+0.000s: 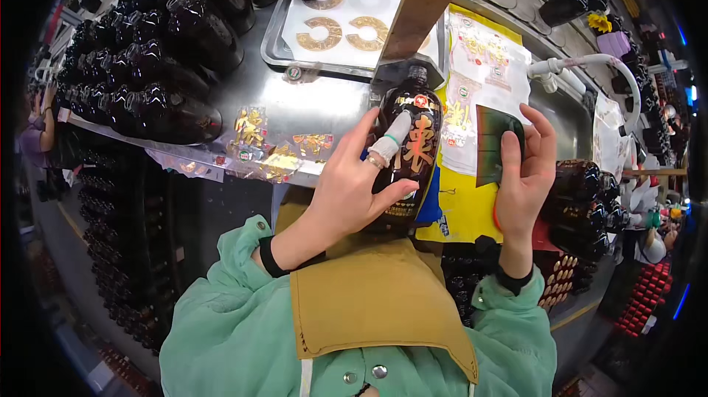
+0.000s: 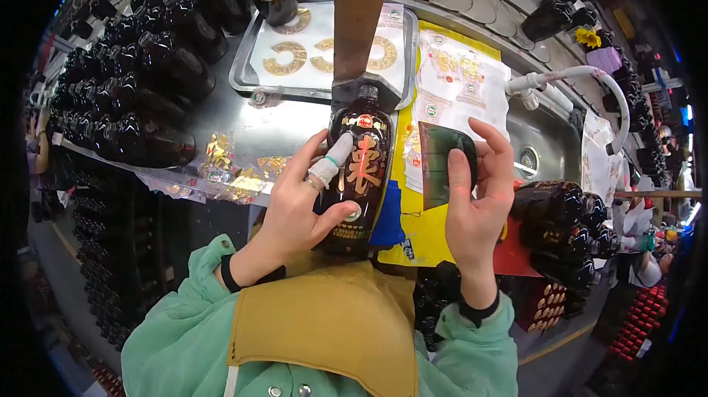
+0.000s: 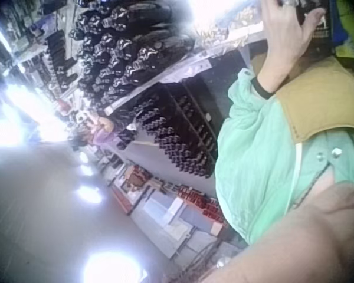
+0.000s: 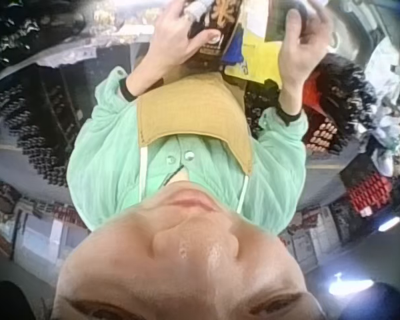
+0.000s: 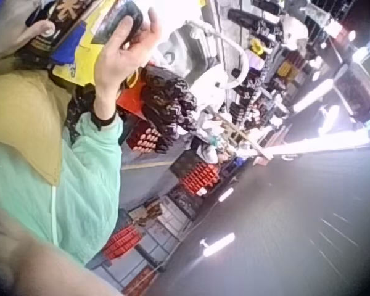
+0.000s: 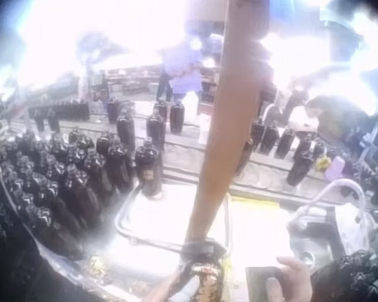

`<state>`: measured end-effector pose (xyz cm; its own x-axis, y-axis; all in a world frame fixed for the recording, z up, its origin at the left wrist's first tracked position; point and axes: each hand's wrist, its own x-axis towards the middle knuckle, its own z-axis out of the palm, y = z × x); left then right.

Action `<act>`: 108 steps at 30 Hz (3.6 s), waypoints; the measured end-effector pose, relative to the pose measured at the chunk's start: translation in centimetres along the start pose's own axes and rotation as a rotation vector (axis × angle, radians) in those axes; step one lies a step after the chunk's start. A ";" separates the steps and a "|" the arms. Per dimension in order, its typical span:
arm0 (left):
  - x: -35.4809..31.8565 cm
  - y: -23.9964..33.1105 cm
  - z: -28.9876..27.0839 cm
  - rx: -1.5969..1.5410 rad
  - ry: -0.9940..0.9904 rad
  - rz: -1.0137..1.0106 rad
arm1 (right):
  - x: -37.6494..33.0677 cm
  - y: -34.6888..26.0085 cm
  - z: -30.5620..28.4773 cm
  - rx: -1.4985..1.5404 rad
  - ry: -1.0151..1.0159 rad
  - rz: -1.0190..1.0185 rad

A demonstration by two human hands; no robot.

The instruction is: Applying decorative stickers and gold-colored labels to black glass bottles using hands and a scraping tool in a manufacturing facility.

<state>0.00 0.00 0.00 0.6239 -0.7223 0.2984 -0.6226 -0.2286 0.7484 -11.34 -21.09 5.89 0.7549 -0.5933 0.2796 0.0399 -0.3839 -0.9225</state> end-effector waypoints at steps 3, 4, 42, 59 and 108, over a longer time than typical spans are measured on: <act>0.0 -0.1 0.5 0.086 0.066 0.052 | -0.1 0.1 2.8 0.075 0.119 0.108; 0.1 0.2 0.6 0.094 0.087 0.066 | -0.4 -0.3 3.6 0.017 0.088 0.115; 3.1 0.1 -0.8 -0.046 -0.011 -0.163 | 8.3 -0.5 4.0 -0.797 -0.319 -0.444; -2.2 -1.7 1.5 -0.496 -0.107 -0.032 | 1.9 -0.9 3.5 -0.476 -0.649 -1.059; -2.3 -0.4 1.0 -0.266 -0.144 -0.171 | -1.0 3.8 3.0 -0.451 -0.159 -0.758</act>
<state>-1.62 1.09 -1.59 0.6237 -0.7773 0.0828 -0.3580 -0.1898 0.9142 -9.98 -19.88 1.29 0.7137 0.0249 0.7000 0.3288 -0.8943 -0.3034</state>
